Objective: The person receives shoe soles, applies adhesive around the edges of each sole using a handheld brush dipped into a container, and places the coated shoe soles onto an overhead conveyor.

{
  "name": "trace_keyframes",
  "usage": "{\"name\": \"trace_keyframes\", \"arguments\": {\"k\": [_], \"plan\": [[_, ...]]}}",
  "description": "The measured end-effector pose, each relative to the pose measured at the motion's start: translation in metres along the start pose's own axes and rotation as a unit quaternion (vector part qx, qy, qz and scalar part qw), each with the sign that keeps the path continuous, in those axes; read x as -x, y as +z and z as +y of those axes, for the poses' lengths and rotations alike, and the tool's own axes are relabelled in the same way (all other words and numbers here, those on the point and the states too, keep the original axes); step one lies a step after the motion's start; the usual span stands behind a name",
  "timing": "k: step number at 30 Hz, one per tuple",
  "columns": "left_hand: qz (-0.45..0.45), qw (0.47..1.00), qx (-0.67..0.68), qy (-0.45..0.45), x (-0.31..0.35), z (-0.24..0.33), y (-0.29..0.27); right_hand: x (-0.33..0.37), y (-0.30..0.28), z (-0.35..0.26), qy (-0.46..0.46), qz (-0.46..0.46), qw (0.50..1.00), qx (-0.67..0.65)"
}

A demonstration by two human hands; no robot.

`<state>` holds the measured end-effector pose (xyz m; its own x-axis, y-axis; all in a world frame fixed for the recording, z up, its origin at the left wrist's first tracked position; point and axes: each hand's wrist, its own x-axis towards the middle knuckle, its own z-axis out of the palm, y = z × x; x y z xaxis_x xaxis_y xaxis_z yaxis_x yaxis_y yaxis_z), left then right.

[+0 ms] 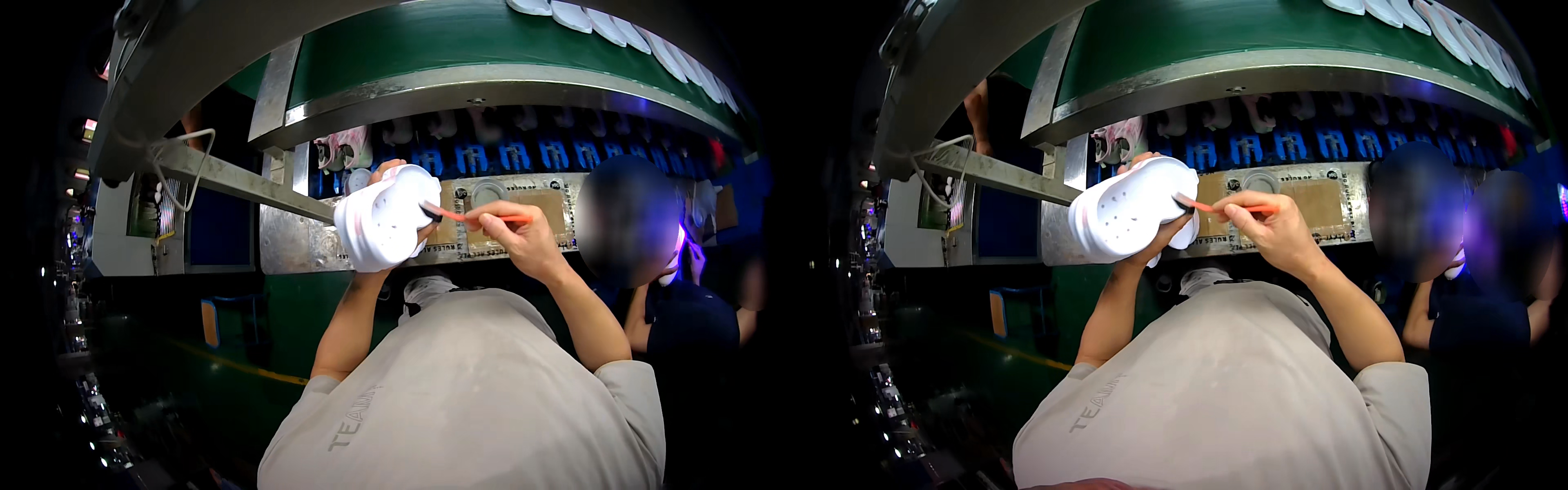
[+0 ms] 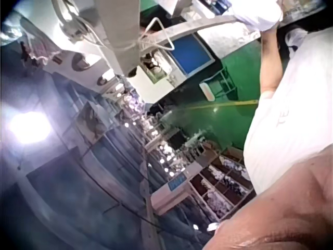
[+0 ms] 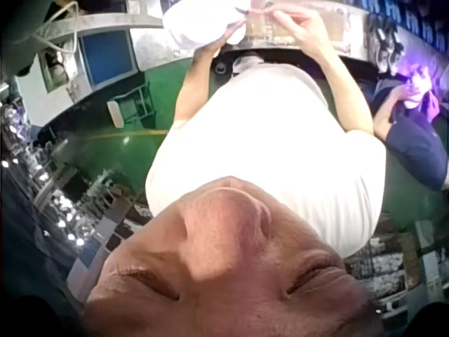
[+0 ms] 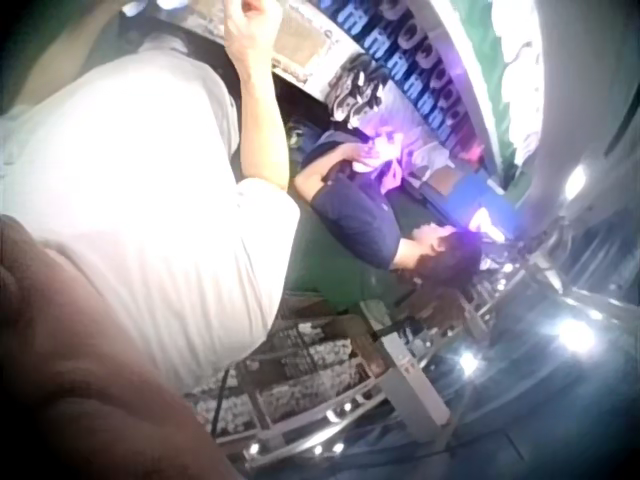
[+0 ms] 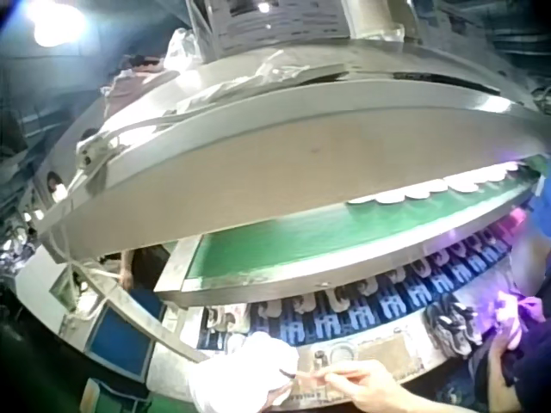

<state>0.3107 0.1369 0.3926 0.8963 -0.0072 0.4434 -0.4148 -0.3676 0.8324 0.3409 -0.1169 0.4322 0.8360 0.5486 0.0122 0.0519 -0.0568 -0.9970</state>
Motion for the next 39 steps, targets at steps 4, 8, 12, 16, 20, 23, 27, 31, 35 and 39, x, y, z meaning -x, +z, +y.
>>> {"name": "trace_keyframes", "arguments": {"k": [4,8,12,16,20,23,27,31,35,39], "plan": [[-0.005,0.996,-0.094,0.0,0.006,-0.006,-0.007,0.013,0.013,-0.036,0.055,-0.035,0.997,-0.049],[0.045,0.982,-0.182,0.028,0.018,-0.027,-0.004,0.011,0.019,-0.046,0.05,-0.057,0.993,-0.086],[0.107,0.979,-0.171,0.007,0.025,-0.039,0.003,0.011,0.032,-0.065,0.055,-0.097,0.989,-0.101],[0.138,0.976,-0.168,-0.004,0.033,-0.044,0.013,0.003,0.038,-0.069,0.055,-0.072,0.988,-0.125],[0.13,0.978,-0.164,-0.002,0.041,-0.046,0.024,-0.011,0.043,-0.061,0.027,-0.041,0.982,-0.182],[0.106,0.982,-0.159,0.004,0.044,-0.048,0.03,-0.03,0.038,-0.052,0.043,0.021,0.966,-0.255],[0.05,0.991,-0.128,-0.001,0.046,-0.05,0.031,-0.044,0.026,-0.04,0.044,0.036,0.95,-0.306],[-0.046,0.973,0.109,-0.199,0.072,-0.036,0.018,-0.039,-0.001,-0.026,0.024,0.095,0.949,-0.3],[-0.09,0.816,0.501,-0.275,0.076,-0.029,0.0,-0.018,-0.046,0.017,0.058,0.204,0.939,-0.27],[-0.18,0.687,0.65,-0.27,0.019,-0.008,-0.019,0.02,-0.084,0.062,0.097,0.294,0.911,-0.271]]}}
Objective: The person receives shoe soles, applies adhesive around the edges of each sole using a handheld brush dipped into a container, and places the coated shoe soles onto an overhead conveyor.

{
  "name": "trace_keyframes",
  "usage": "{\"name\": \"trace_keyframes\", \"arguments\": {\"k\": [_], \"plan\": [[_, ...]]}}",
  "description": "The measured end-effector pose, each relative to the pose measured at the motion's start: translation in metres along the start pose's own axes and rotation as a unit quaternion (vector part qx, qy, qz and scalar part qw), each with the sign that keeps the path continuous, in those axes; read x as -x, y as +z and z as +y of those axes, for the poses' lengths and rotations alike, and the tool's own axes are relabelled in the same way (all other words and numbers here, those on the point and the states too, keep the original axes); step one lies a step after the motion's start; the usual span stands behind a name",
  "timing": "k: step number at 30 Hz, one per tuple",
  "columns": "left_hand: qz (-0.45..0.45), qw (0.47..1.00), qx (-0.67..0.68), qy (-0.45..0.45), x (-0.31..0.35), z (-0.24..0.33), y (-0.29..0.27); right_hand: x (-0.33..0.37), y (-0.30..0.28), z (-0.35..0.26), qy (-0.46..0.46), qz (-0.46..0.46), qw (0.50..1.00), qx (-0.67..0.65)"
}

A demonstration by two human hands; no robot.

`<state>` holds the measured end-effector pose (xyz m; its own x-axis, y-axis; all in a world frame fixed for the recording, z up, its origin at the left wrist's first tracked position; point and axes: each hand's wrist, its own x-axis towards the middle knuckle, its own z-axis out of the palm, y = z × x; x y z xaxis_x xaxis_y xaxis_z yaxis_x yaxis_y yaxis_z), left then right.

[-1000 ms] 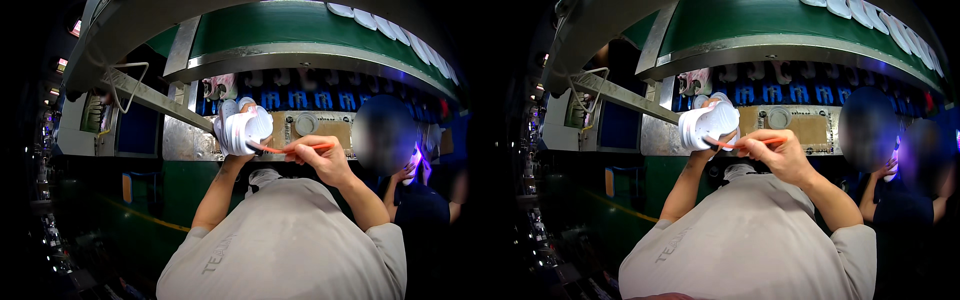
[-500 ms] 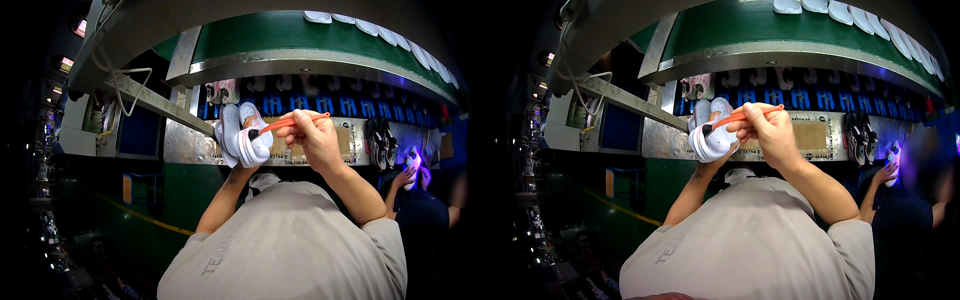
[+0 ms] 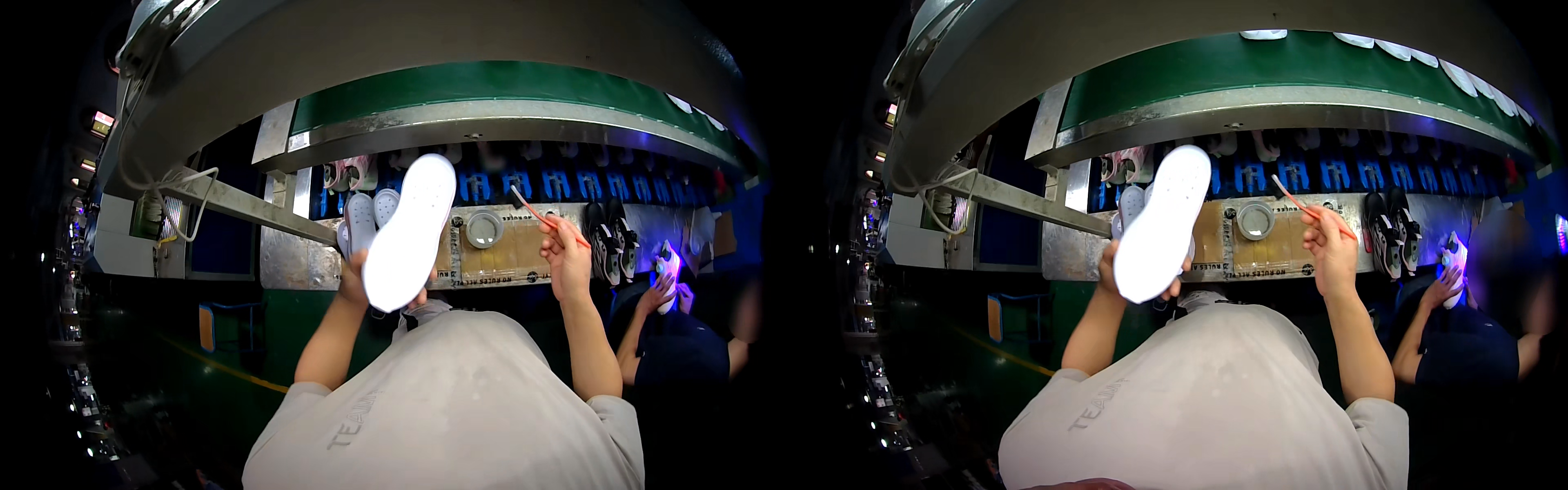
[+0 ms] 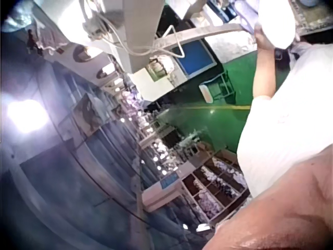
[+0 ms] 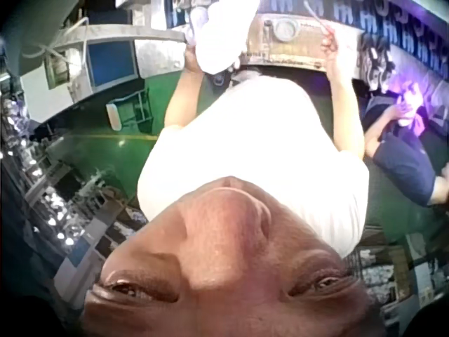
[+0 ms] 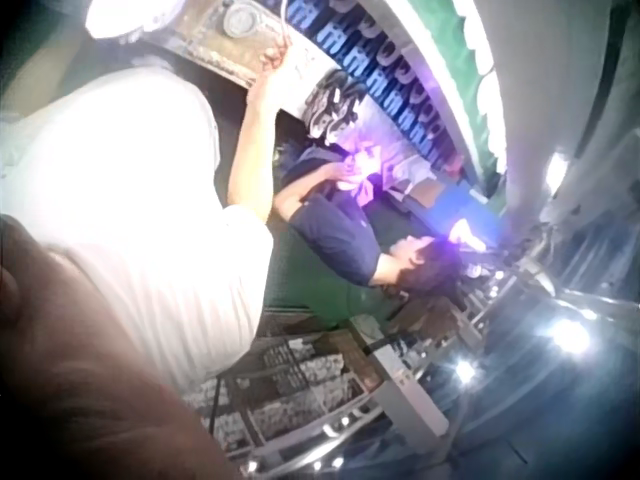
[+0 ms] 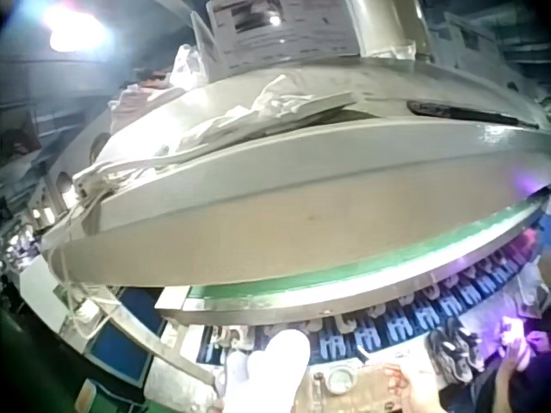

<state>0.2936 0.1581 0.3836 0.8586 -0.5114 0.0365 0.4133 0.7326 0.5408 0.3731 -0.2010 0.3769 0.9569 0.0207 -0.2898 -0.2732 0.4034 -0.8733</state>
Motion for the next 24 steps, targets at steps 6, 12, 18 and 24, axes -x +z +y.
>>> {"name": "trace_keyframes", "arguments": {"k": [6,12,18,24], "plan": [[-0.103,0.975,0.032,0.192,-0.143,0.165,-0.016,0.0,-0.015,0.019,-0.001,0.014,1.0,0.013],[0.093,0.944,-0.169,0.266,-0.152,0.165,-0.036,-0.009,-0.013,0.042,-0.04,0.012,0.992,0.121],[0.468,0.424,-0.775,0.011,-0.025,0.051,-0.129,-0.029,-0.022,0.069,-0.075,-0.048,0.951,0.297],[0.533,0.356,-0.731,-0.234,0.03,0.002,-0.217,-0.063,0.003,0.067,-0.072,-0.105,0.849,0.512]]}}
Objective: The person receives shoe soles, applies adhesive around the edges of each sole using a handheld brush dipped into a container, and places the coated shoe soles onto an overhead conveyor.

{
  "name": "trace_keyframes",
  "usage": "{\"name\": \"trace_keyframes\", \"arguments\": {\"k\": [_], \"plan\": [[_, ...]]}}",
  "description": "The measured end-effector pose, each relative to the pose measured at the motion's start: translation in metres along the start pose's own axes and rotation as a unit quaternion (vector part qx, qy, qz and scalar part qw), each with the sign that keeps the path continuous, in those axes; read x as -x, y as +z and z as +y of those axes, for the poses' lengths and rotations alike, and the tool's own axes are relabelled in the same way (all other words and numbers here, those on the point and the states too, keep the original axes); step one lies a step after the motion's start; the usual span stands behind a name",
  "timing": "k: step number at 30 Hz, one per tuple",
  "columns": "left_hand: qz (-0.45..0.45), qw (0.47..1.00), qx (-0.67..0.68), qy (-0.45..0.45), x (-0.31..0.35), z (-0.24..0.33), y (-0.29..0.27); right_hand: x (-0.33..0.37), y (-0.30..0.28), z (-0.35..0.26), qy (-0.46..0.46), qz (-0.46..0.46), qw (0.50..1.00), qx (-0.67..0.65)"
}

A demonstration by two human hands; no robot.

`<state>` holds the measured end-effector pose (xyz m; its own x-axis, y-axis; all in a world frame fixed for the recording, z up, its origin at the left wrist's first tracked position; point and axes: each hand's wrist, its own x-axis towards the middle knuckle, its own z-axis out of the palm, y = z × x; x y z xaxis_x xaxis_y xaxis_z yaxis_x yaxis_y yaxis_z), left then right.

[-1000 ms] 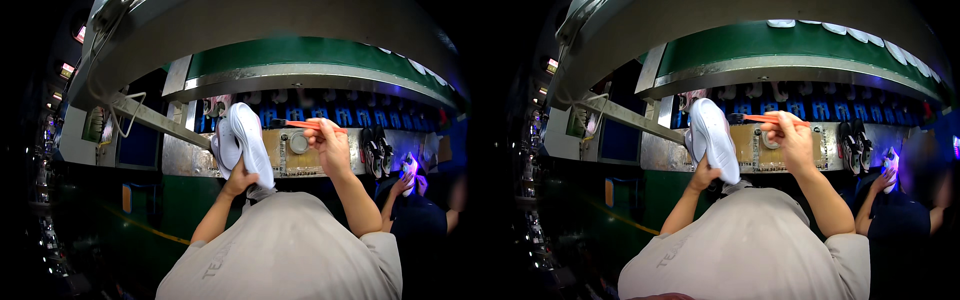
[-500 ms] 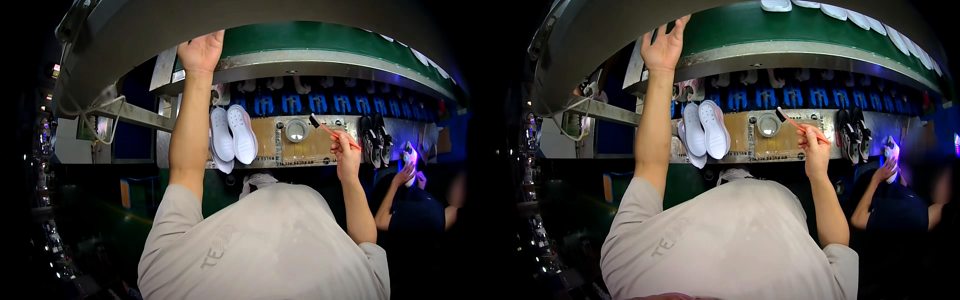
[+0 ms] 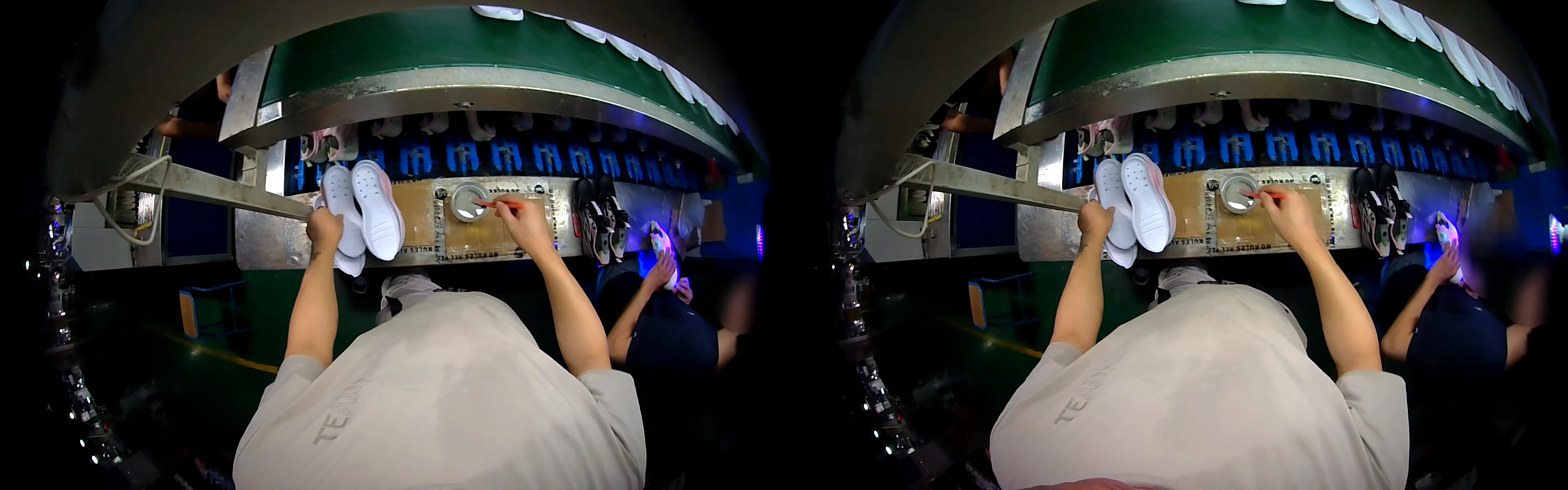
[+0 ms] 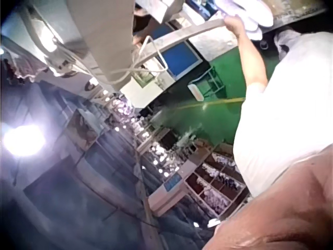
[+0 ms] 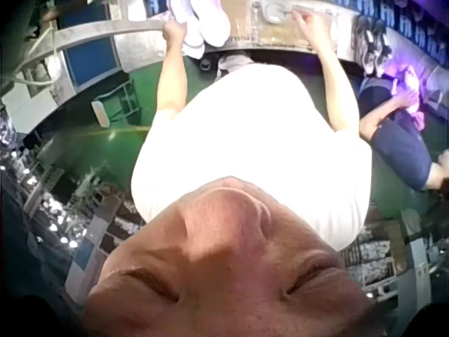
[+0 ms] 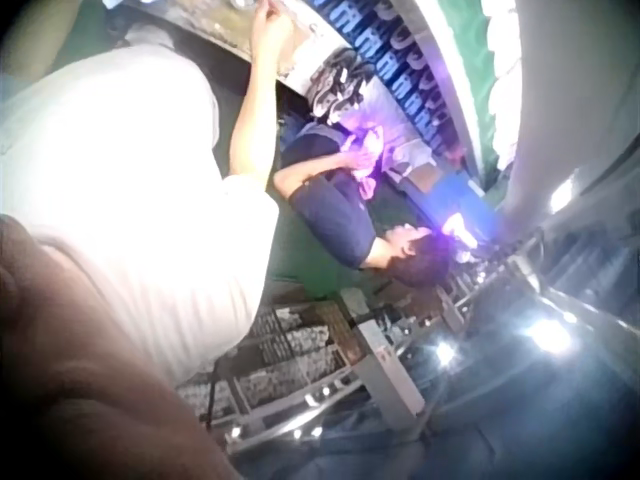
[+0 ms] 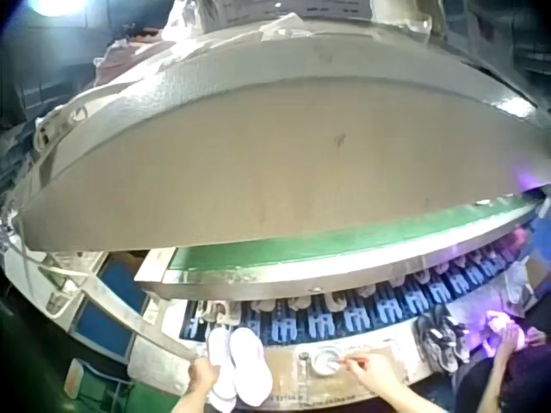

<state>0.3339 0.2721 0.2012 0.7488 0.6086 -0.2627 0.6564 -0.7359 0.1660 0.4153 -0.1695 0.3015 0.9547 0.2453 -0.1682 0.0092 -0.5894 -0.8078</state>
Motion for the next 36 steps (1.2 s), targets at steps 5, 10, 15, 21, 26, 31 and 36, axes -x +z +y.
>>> {"name": "trace_keyframes", "arguments": {"k": [5,10,15,21,26,31,36], "plan": [[0.01,0.997,0.063,0.034,-0.023,-0.029,0.026,-0.032,0.031,0.026,-0.037,-0.03,0.994,0.098],[0.037,0.991,0.029,0.123,-0.018,-0.037,0.028,-0.035,0.04,0.018,-0.045,-0.03,0.987,0.151],[0.135,0.985,0.009,0.109,-0.015,-0.045,0.041,-0.014,0.014,-0.001,-0.095,0.003,0.987,0.127],[0.216,0.967,0.059,0.12,0.021,-0.034,0.001,-0.002,0.01,0.014,-0.047,-0.003,0.998,0.042],[0.249,0.936,0.237,0.079,0.017,-0.049,0.004,-0.003,0.01,0.019,-0.029,-0.013,0.999,-0.044],[-0.05,0.777,0.628,0.007,0.032,-0.064,-0.006,-0.005,0.0,0.005,-0.025,-0.008,0.999,0.037],[-0.217,0.509,0.831,0.058,0.112,-0.027,-0.072,-0.009,-0.022,-0.025,-0.071,-0.02,0.983,-0.171]]}}
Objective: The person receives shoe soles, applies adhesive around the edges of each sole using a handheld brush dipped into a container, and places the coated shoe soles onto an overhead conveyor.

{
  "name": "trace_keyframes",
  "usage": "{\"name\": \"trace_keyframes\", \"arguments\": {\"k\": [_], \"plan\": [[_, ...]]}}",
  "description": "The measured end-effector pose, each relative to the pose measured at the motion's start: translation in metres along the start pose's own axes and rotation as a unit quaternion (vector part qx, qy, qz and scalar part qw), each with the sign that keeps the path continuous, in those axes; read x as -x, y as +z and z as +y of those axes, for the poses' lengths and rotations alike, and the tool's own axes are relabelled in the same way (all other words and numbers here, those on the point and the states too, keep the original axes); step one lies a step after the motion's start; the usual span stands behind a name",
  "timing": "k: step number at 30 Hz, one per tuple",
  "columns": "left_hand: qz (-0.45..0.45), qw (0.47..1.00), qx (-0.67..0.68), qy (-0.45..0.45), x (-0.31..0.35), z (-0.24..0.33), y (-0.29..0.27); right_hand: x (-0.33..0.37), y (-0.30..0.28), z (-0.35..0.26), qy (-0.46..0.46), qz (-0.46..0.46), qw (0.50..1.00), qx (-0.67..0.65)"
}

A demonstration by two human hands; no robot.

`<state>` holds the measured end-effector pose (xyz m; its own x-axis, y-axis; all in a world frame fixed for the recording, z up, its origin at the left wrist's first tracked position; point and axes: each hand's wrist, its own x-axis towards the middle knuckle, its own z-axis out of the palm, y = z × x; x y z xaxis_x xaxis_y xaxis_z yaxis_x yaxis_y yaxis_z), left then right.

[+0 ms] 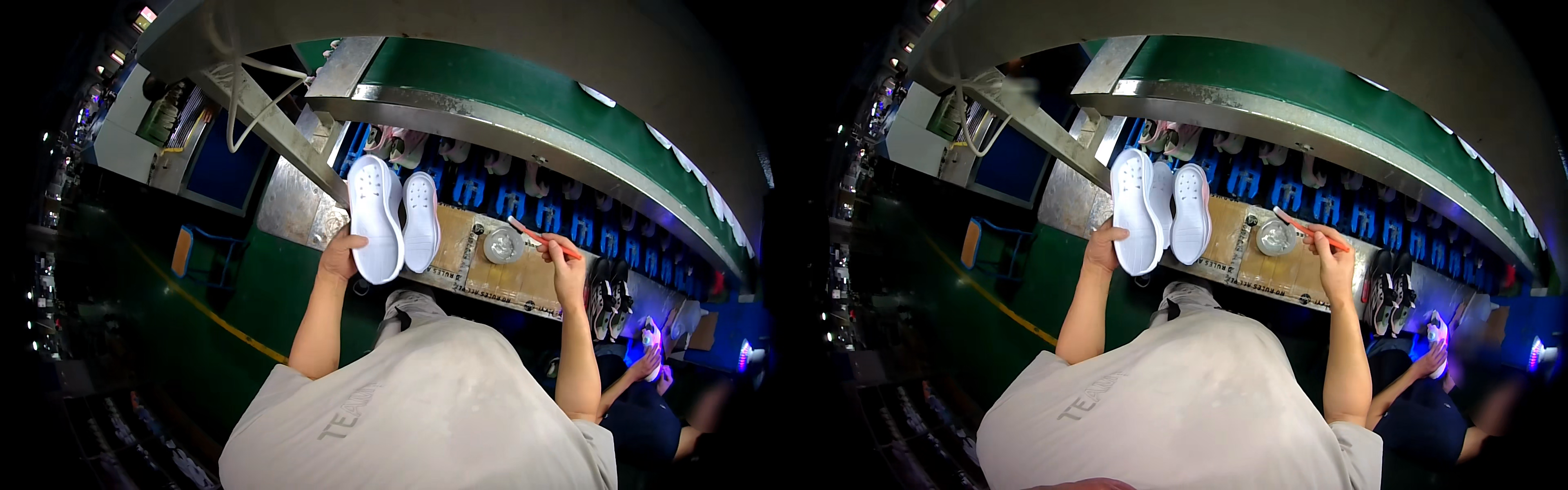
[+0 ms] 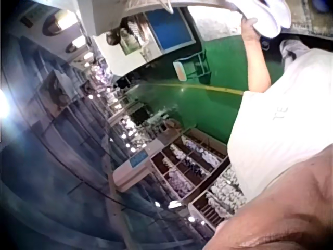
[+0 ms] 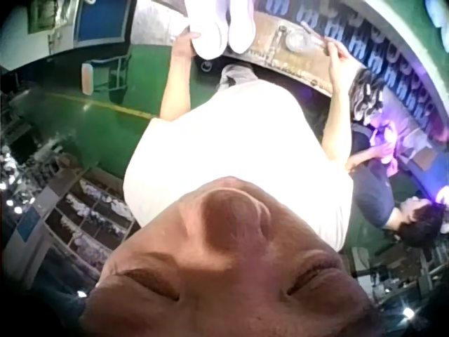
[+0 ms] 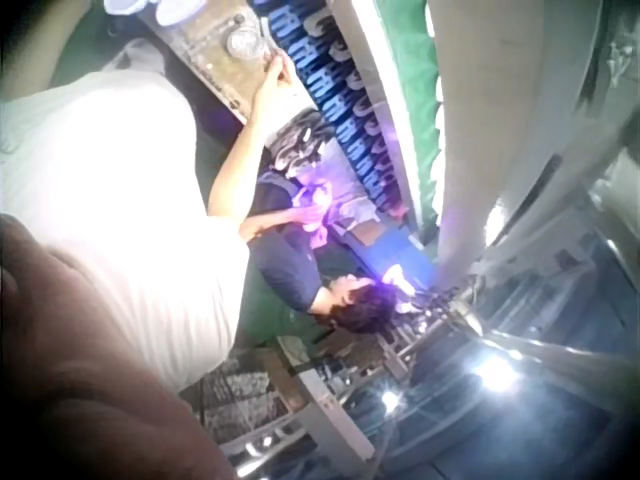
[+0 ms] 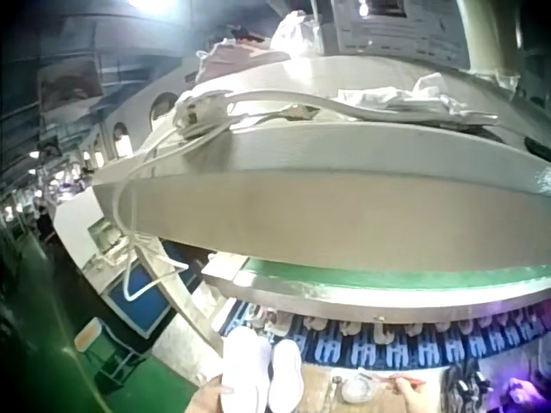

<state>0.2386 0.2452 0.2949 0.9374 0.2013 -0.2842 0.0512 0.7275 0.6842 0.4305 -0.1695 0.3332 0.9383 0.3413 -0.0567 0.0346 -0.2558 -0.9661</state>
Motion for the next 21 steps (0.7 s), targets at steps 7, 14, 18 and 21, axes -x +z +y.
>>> {"name": "trace_keyframes", "arguments": {"k": [7,14,18,21], "plan": [[-0.203,0.965,0.131,-0.106,0.013,0.003,0.086,-0.01,-0.007,-0.094,-0.107,-0.135,0.982,-0.076],[-0.344,0.871,0.221,-0.273,0.018,0.007,0.104,-0.033,0.004,-0.16,-0.198,-0.28,0.937,0.073],[-0.368,0.844,0.216,-0.326,0.019,0.011,0.115,-0.042,0.011,-0.164,-0.254,-0.324,0.901,0.135],[-0.35,0.865,0.178,-0.314,0.022,0.016,0.119,-0.044,0.011,-0.156,-0.286,-0.293,0.904,0.124]]}}
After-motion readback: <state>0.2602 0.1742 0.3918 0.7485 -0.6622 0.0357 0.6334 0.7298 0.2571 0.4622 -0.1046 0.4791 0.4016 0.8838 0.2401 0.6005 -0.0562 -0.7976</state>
